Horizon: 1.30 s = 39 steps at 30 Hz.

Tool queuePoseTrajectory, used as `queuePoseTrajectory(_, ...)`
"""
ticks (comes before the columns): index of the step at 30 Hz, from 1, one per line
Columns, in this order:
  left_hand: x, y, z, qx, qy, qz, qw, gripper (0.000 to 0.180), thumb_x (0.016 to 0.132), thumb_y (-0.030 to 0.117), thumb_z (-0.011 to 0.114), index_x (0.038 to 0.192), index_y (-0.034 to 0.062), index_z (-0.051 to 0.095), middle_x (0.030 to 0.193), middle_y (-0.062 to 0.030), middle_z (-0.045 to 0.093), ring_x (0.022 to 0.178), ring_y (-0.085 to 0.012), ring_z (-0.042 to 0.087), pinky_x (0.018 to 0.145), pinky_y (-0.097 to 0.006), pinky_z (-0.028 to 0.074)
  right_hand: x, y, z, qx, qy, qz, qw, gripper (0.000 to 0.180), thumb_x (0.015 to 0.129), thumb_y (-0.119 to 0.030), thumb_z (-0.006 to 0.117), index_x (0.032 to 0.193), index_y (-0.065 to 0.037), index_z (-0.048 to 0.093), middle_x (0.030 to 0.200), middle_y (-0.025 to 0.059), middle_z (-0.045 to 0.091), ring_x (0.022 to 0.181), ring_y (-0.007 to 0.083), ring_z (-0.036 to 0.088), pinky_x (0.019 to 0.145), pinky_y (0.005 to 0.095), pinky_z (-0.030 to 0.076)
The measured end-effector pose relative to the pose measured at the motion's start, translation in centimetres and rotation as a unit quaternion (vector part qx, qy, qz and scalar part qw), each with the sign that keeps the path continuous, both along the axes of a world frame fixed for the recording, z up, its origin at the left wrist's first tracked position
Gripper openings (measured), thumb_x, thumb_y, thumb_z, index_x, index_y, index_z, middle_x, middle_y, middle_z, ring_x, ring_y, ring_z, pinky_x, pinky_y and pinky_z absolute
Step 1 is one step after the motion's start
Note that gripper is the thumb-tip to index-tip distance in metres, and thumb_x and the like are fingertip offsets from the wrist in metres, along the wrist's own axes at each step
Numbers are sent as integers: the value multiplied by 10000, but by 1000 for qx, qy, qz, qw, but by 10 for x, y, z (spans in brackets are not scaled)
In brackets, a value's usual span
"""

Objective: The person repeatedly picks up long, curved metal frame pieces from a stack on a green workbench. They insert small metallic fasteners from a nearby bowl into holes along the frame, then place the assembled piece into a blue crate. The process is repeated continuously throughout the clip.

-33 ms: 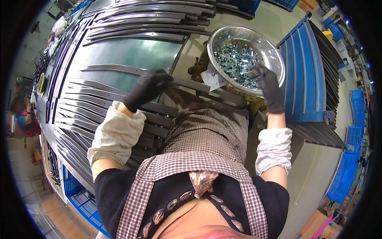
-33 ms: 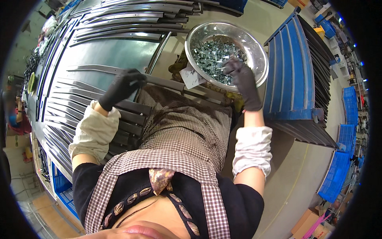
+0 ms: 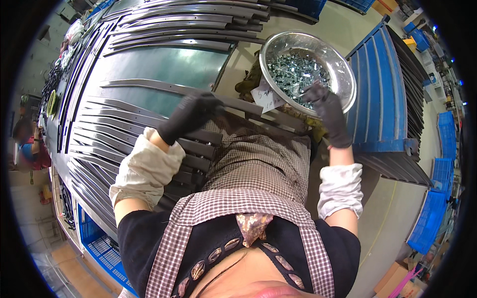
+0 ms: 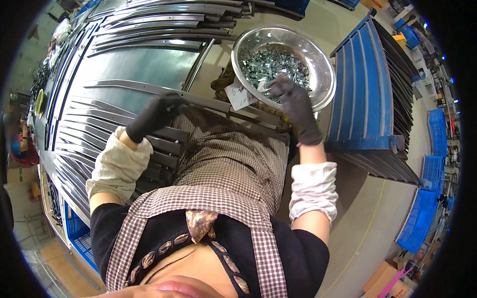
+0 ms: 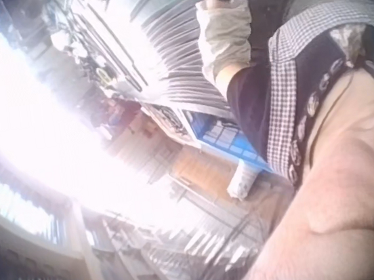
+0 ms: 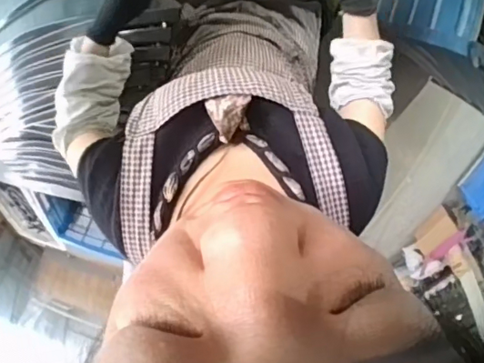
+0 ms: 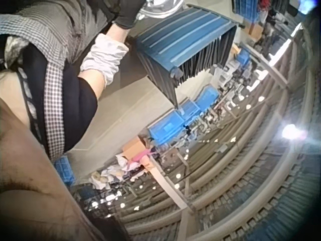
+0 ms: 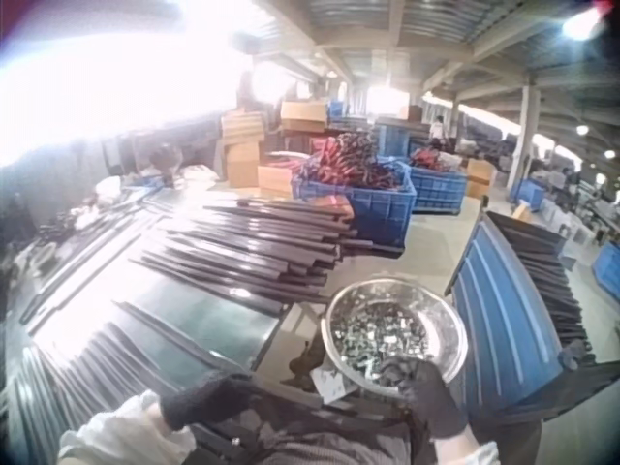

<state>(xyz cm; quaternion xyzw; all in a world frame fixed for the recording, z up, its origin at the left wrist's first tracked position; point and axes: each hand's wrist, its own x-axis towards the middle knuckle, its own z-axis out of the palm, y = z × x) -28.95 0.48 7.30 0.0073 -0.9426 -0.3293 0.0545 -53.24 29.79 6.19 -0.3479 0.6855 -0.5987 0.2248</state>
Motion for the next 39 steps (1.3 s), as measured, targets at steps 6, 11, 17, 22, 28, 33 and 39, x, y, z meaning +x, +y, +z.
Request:
queuePoseTrajectory(6, 7, 76, -2, 54, -3, -54, 997, 320, 924, 203, 660, 1219, 80, 668, 994, -155, 701, 855, -342, 687, 768, -417, 545, 101, -33, -47, -70, -62, 201, 975, 332, 904, -33, 702, 1227, -21, 630, 1044, 85, 691, 971, 141, 650, 861, 263, 535)
queuePoseTrajectory(11, 7, 70, -7, -171, 7, -88, 981, 396, 873, 206, 669, 1240, 59, 636, 890, -88, 662, 763, -271, 671, 689, -398, 535, 118, -34, -29, -92, -218, 134, 962, 409, 921, -115, 723, 1280, 29, 587, 1089, 46, 664, 961, 98, 607, 889, 282, 513)
queuePoseTrajectory(17, -7, 67, -26, -391, 81, -178, 899, 482, 796, 213, 638, 1255, 78, 586, 884, -32, 564, 805, -189, 618, 674, -364, 498, 106, -31, -30, 72, -172, 159, 969, 482, 854, -198, 803, 1226, 29, 598, 1006, 59, 676, 891, 89, 608, 803, 257, 505)
queuePoseTrajectory(22, -24, 51, -42, -381, 164, -184, 891, 502, 767, 231, 715, 1242, 112, 607, 925, -38, 583, 835, -211, 628, 655, -367, 520, 93, -26, -23, 168, -61, 165, 970, 398, 873, -192, 735, 1184, 28, 622, 1041, 109, 698, 892, 108, 637, 812, 279, 513)
queuePoseTrajectory(28, -48, -2, -33, -188, 116, -108, 969, 565, 825, 314, 723, 1321, 101, 557, 1261, -119, 607, 1099, -325, 615, 901, -429, 484, 67, -27, -66, 81, 144, 73, 984, 462, 900, -340, 688, 1183, 17, 610, 919, 191, 670, 801, 335, 670, 720, 424, 529)
queuePoseTrajectory(33, -47, -10, -46, -133, -17, -80, 988, 569, 808, 282, 758, 1312, 72, 600, 1127, -149, 672, 1046, -351, 625, 949, -463, 459, 59, -30, -71, 146, 289, 76, 943, 394, 930, -257, 667, 1244, -34, 584, 1014, 163, 680, 915, 324, 679, 793, 401, 528)
queuePoseTrajectory(39, -51, -12, -51, -137, 13, -76, 988, 467, 832, 275, 737, 1245, 79, 646, 1063, -134, 687, 984, -345, 639, 909, -448, 471, 56, -21, -69, 177, 303, 78, 933, 400, 934, -290, 652, 1248, -54, 578, 1051, 158, 680, 926, 362, 667, 792, 440, 529)
